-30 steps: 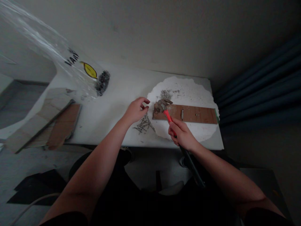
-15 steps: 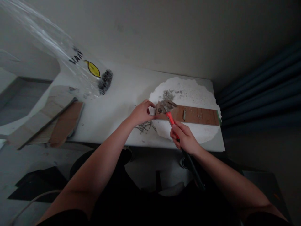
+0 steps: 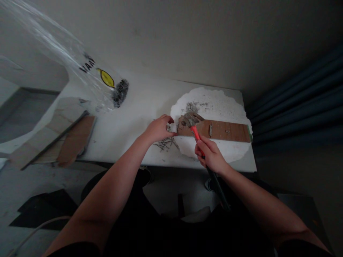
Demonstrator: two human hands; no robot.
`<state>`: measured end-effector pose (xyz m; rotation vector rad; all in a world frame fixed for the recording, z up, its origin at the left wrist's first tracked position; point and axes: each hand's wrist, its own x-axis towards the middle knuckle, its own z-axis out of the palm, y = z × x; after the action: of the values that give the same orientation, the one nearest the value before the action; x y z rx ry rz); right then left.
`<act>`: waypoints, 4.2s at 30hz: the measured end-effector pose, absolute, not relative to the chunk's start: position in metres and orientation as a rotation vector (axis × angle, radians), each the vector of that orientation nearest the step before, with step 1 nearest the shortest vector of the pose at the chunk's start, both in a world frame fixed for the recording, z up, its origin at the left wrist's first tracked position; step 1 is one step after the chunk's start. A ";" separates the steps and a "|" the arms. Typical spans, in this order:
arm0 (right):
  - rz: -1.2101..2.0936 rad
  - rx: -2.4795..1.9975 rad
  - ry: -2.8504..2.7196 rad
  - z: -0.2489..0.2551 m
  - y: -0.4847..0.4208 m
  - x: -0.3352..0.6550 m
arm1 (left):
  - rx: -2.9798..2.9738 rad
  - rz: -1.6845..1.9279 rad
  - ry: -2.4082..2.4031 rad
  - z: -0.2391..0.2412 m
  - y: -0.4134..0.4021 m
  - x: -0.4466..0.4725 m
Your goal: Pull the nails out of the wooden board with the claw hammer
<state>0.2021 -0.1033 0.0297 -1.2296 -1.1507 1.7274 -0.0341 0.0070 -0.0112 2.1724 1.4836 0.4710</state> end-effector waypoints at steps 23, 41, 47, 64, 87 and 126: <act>1.713 -1.258 -1.183 0.034 -0.092 0.208 | 2.301 -0.304 1.774 -0.013 0.007 -0.042; 1.620 -1.400 -1.150 0.017 -0.072 0.236 | 2.183 -0.496 1.746 -0.050 0.008 -0.041; 1.590 -1.410 -1.214 0.016 -0.073 0.237 | 2.359 -0.354 1.559 -0.063 0.011 -0.039; 1.685 -1.364 -1.096 0.012 -0.072 0.236 | 1.966 0.327 1.470 -0.008 0.022 -0.050; 1.744 -1.405 -0.939 0.020 -0.120 0.231 | 2.165 0.785 1.190 -0.002 0.007 0.026; 1.587 -1.607 -0.991 0.041 -0.121 0.229 | 2.047 0.771 1.280 -0.020 -0.001 0.012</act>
<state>0.2290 -0.1206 0.0411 -1.6069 -0.9905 1.5873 0.0119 -0.0013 -0.0198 2.0468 1.2796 0.7706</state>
